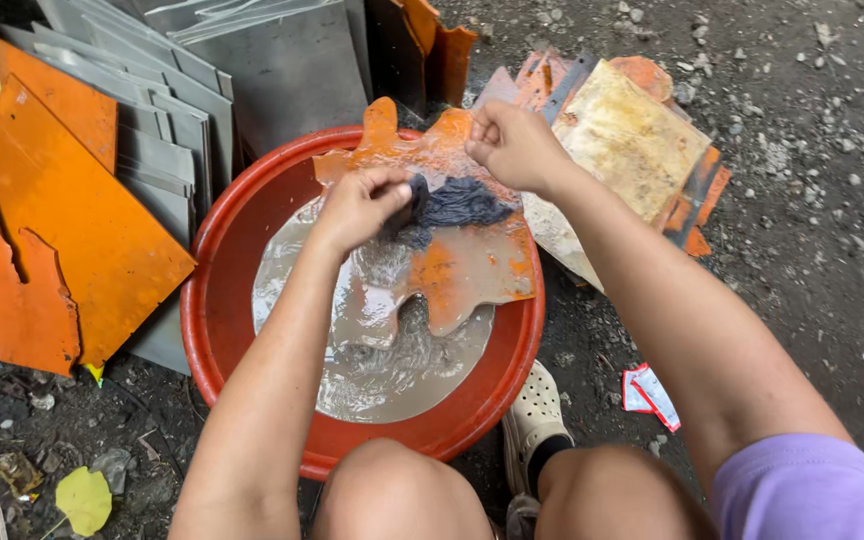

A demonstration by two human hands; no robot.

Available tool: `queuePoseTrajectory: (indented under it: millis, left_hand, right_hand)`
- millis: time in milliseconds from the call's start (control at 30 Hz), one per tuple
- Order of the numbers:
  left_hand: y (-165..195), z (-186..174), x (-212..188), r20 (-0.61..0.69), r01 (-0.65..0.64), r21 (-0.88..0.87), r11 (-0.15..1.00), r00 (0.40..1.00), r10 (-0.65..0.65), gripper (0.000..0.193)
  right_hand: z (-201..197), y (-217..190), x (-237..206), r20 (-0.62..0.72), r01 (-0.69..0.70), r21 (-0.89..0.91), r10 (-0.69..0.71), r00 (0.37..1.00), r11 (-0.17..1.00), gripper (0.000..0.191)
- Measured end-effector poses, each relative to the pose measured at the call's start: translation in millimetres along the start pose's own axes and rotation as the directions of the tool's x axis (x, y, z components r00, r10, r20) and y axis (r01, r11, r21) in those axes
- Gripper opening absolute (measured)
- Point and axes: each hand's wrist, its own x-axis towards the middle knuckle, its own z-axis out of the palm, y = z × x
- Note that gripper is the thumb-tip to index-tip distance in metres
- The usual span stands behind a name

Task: The person scrubs several orange painted metal sign pieces with a dark cloth in a red basin of soapy water. They handle each piece one at a time, scrubbing both sides and rinsing the cloth in the basin between pieces.

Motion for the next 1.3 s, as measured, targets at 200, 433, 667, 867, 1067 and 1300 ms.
queuePoseTrajectory:
  millis: [200,433,667,867,1067,1300]
  left_hand:
    - [-71.7,6.2,-79.5,-0.41,0.335,0.451,0.827,0.901,-0.141,0.101]
    - [-119.7,38.2,-97.4,-0.482,0.565,0.093,0.82,0.746,-0.459,0.135]
    - [-112.6,35.9,-101.1,-0.573,0.447,0.064,0.892,0.749,-0.334,0.126]
    - [-94.4,42.3,-88.5,-0.54,0.506,0.007,0.863,0.728,-0.422,0.123]
    - [-94.4,46.5,-90.7,-0.579,0.53,0.013,0.848,0.695,-0.426,0.122]
    - [-99.8,47.9,-92.8,-0.57,0.467,0.007,0.884,0.728,-0.38,0.122]
  right_hand:
    - [86.6,56.1,-14.1,-0.233,0.028,-0.193,-0.074,0.97,0.981,0.07]
    - [214.5,11.6,-8.9,-0.076,0.089,-0.395,-0.129,0.989,0.914,0.073]
    - [180.7,62.1,-31.7,0.077,0.516,-0.519,-0.564,0.822,0.682,0.043]
    - [142.4,66.5,35.6,-0.305,0.182,-0.53,-0.386,0.871,0.828,0.058]
    - [184.1,59.0,-21.7,0.023,0.501,-0.505,-0.569,0.822,0.703,0.051]
    - [103.5,105.7,-27.1,-0.269,0.151,-0.62,-0.389,0.881,0.77,0.046]
